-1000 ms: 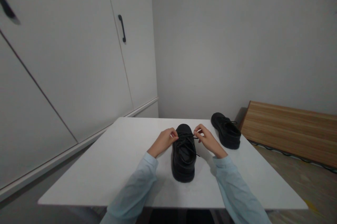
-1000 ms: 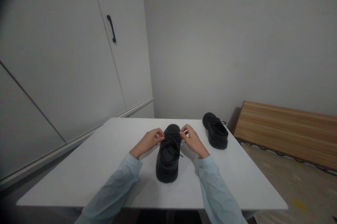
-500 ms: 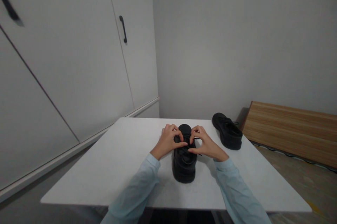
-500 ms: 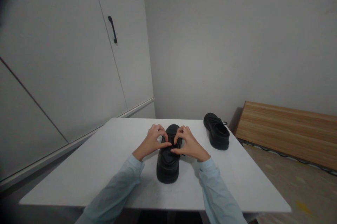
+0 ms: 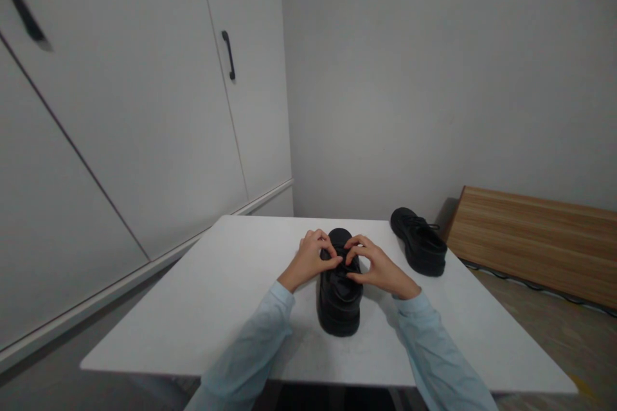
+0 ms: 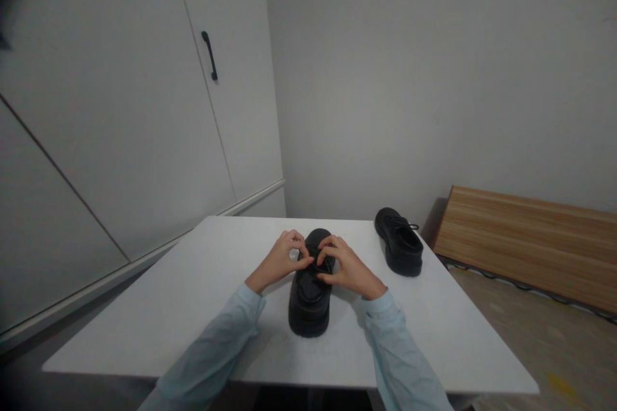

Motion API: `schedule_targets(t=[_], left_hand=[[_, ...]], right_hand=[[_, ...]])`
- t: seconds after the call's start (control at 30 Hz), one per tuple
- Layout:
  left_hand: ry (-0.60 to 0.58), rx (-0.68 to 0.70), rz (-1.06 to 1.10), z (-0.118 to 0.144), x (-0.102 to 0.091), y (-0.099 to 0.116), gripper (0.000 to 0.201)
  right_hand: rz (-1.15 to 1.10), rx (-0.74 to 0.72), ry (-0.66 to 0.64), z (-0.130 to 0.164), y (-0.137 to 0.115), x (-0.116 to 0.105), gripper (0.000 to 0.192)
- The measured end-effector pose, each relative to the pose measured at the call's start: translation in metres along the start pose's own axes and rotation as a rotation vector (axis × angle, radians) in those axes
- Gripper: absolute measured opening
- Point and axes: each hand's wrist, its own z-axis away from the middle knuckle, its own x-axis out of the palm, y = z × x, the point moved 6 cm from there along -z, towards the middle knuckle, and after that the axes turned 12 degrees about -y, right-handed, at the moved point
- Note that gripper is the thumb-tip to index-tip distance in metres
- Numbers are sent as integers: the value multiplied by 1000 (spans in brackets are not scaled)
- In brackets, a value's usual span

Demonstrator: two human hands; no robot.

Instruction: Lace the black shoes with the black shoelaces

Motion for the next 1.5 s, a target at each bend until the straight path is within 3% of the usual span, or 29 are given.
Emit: schedule_targets(t=[0.2, 0.53, 0.8, 1.07, 1.5], left_hand=[[-8, 21, 167, -2, 1, -5, 18], [-22, 50, 229, -2, 8, -2, 19], [61, 55, 143, -2, 4, 4, 15], [136, 61, -24, -1, 5, 6, 24], [195, 190, -182, 3, 12, 17, 10]], right_hand=[[-54, -24, 83, 0, 1, -5, 1], [-113, 32, 195, -1, 2, -7, 8], [-148, 49, 260, -1, 1, -8, 8], [-197, 49, 273, -1, 4, -7, 11], [-352, 66, 278, -1, 11, -8, 13]])
